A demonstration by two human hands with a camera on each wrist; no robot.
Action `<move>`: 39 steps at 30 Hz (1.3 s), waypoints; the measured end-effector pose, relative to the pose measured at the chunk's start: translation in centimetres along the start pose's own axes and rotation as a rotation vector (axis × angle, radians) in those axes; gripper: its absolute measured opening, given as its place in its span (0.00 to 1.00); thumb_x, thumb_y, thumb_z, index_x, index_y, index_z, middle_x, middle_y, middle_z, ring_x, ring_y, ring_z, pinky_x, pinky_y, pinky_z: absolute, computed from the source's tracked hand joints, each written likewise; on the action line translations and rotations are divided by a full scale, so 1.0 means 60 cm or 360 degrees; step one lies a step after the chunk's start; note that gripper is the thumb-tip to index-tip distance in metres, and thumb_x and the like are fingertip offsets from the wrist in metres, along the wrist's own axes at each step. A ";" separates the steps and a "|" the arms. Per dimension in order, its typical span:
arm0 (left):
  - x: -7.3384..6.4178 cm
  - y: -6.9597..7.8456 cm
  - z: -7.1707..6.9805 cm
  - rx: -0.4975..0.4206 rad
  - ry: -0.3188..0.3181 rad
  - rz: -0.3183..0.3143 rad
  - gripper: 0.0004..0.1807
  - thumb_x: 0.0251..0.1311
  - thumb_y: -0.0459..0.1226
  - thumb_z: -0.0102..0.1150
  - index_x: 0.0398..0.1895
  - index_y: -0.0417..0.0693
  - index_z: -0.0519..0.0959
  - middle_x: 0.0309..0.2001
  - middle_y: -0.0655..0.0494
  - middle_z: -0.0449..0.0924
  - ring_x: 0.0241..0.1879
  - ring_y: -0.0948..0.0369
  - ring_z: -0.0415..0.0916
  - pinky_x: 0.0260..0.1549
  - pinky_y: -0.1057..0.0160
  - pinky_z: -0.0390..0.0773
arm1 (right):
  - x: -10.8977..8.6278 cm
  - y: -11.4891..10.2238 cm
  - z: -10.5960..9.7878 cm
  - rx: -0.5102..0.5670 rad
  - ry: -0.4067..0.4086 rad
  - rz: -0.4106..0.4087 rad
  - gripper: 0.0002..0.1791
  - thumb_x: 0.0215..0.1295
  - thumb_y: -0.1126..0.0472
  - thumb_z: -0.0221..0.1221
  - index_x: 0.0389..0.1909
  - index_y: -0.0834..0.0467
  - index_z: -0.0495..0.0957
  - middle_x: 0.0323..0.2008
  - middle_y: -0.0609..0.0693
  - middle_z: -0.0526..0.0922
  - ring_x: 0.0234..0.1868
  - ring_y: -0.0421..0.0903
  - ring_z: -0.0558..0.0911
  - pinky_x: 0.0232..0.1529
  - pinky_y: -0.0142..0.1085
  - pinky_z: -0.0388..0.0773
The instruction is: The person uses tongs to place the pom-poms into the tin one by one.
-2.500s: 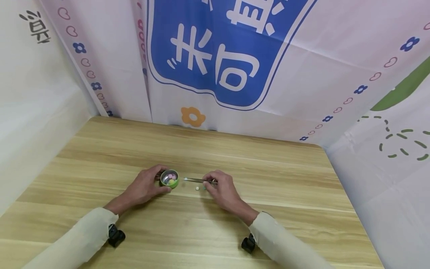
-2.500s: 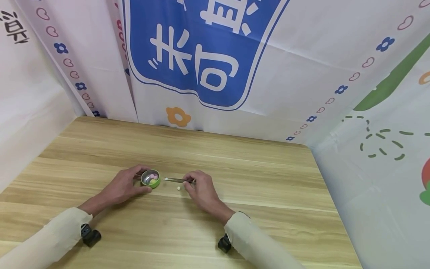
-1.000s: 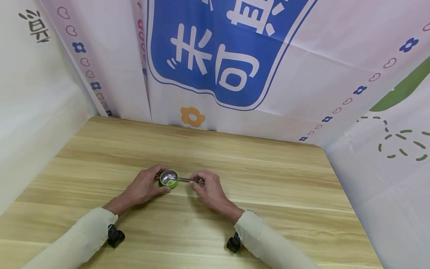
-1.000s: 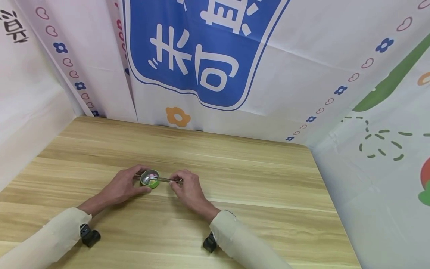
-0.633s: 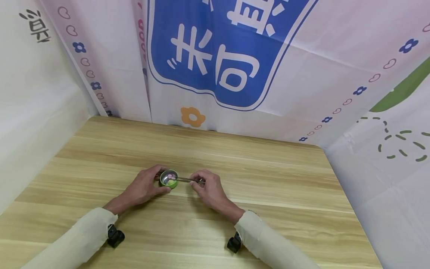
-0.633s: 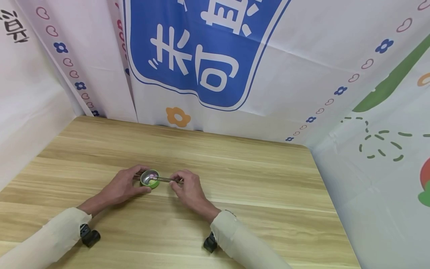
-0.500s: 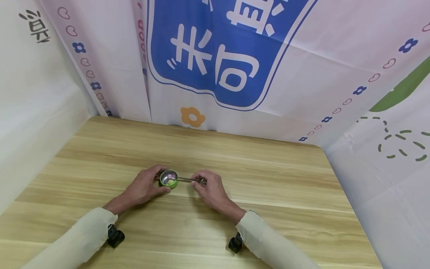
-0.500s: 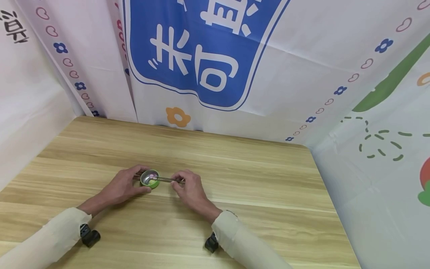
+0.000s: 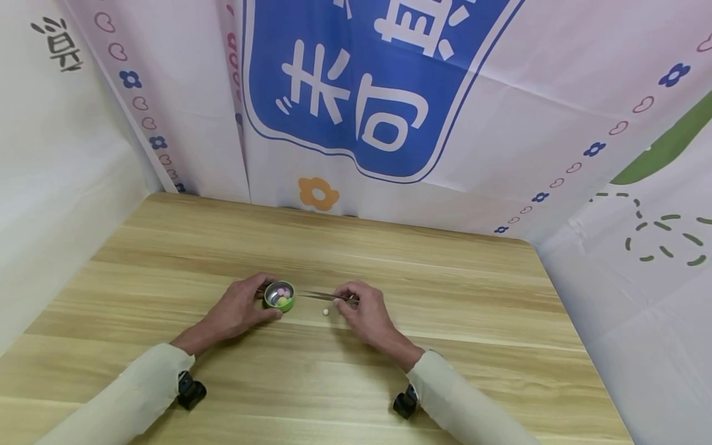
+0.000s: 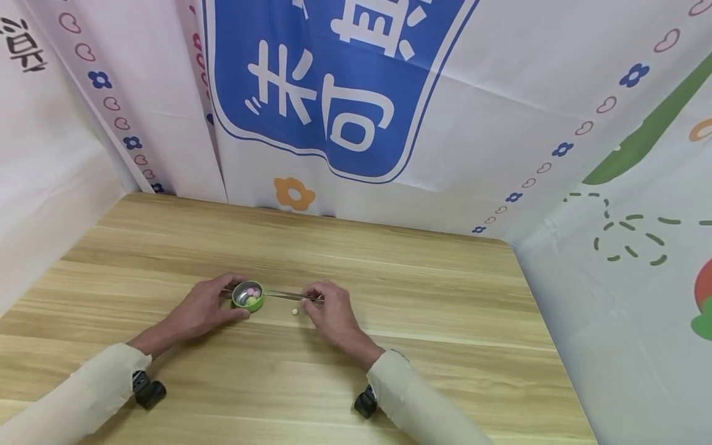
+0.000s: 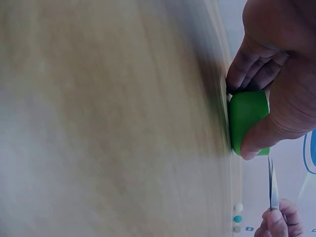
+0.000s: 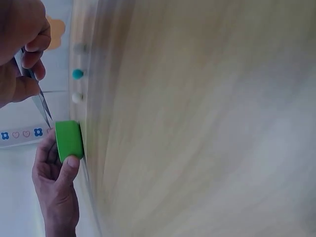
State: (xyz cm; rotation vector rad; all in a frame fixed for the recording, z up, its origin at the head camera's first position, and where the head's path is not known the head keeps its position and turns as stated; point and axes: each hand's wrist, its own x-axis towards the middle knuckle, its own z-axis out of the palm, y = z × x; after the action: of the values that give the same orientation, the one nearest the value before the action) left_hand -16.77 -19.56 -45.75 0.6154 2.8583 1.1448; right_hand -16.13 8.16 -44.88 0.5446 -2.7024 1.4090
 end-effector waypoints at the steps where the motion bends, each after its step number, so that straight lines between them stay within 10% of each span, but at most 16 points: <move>1: 0.000 0.000 0.000 -0.0002 -0.0001 -0.0002 0.33 0.50 0.38 0.75 0.58 0.38 0.73 0.48 0.46 0.82 0.47 0.50 0.82 0.47 0.50 0.82 | -0.001 0.002 -0.003 -0.0002 0.0002 0.0006 0.05 0.65 0.63 0.63 0.39 0.57 0.84 0.37 0.49 0.84 0.35 0.38 0.78 0.35 0.26 0.77; 39: 0.001 0.002 -0.001 -0.0004 -0.0006 -0.0012 0.33 0.51 0.39 0.75 0.59 0.38 0.72 0.49 0.44 0.82 0.48 0.49 0.82 0.47 0.50 0.82 | -0.040 0.043 -0.060 -0.0043 0.0031 0.0057 0.04 0.62 0.67 0.64 0.36 0.57 0.83 0.34 0.49 0.83 0.33 0.39 0.79 0.33 0.26 0.78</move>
State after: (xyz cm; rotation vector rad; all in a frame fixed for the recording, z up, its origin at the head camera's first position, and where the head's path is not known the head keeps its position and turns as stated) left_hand -16.76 -19.49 -45.61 0.6050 2.8530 1.1451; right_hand -15.15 13.09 -45.31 0.4809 -2.7251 1.3767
